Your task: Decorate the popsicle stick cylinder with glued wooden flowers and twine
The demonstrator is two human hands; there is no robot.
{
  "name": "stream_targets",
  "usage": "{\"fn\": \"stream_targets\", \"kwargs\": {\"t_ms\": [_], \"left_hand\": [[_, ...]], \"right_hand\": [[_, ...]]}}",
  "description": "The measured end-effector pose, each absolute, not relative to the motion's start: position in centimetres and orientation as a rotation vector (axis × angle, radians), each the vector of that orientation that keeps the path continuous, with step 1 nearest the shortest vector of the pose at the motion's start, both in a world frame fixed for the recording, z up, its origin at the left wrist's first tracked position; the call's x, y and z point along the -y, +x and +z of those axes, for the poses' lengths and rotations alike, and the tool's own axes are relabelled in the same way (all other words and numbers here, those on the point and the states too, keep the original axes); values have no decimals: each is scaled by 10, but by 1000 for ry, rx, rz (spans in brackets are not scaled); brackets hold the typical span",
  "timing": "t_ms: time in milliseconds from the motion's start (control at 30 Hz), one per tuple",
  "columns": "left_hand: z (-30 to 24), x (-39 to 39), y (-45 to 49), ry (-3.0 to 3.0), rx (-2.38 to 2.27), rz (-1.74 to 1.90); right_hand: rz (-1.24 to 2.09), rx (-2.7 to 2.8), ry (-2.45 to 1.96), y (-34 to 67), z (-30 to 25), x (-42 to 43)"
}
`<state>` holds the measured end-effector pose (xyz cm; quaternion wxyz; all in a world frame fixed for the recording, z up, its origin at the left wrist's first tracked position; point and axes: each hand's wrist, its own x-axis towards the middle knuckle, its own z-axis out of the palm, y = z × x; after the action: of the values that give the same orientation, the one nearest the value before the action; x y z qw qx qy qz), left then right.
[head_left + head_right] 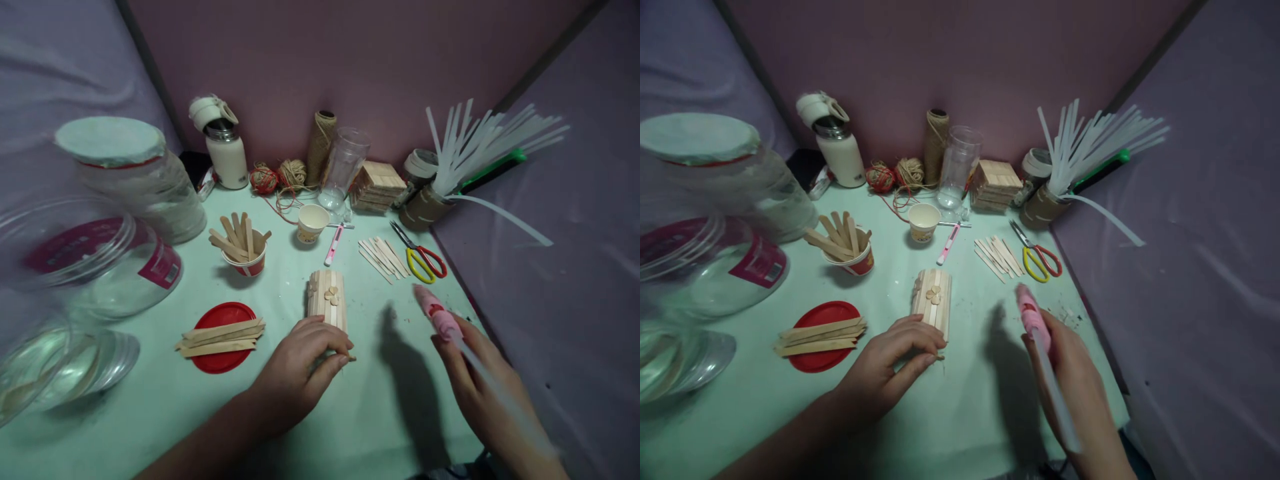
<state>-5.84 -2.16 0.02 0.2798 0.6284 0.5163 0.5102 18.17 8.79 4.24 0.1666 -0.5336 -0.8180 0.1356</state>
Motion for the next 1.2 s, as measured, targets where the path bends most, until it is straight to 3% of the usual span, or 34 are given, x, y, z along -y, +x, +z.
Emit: {"fn": "stream_targets", "kwargs": {"t_ms": [167,367,533,800,1200], "left_hand": [[1,22,-59,1592,-1385,1347],[12,22,-60,1307,-1371,1320],[18,21,-62,1087,-1383,1325],[29,23,-72,896,-1325,1229],[25,23,-76,737,-1187,1140]], "right_hand": [[-19,2260,-1826,247,5,-105],[-98,2277,-1950,282,-33,-113],[-241,2276,-1751,267,-12,-99],[730,2404,-550,143,54,-65],[914,2503,-319,103,52,-74]]}}
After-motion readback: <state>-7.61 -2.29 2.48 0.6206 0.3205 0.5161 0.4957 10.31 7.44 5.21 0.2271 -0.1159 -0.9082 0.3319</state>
